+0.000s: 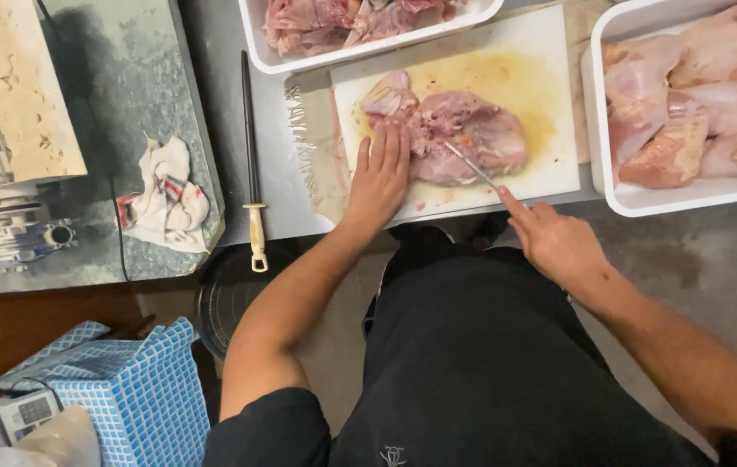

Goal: Deboning and portioning whole chicken carcasses and chicken breasts on a cutting board using a knife.

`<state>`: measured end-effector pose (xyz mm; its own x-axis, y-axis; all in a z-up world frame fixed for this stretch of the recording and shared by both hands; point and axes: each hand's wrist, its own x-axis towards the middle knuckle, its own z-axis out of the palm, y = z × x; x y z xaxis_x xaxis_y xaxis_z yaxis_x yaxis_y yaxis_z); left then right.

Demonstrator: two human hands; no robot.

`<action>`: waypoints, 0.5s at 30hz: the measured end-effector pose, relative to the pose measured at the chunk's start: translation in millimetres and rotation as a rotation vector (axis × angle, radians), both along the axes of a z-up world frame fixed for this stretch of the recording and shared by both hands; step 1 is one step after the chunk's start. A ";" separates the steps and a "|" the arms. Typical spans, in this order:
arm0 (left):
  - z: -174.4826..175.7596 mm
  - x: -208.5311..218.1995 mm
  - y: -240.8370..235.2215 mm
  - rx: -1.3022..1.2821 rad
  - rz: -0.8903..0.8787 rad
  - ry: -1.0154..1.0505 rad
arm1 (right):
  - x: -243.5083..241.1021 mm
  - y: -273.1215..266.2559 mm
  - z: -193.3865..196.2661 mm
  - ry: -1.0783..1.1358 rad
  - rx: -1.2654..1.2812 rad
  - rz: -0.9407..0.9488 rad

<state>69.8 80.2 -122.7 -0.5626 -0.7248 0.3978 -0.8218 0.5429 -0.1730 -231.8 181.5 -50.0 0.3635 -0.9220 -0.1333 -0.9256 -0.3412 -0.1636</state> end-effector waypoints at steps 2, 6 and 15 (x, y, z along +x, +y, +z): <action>-5.6 -5.7 -11.5 -0.058 0.022 -0.052 | -9.2 -8.9 1.5 0.033 -0.077 0.012; -21.2 -9.2 -32.6 -0.149 -0.115 0.012 | -21.7 -15.5 -1.7 0.112 -0.166 0.021; -3.2 3.9 -12.2 -0.054 -0.218 0.044 | 21.6 4.6 15.6 -0.639 0.610 -0.381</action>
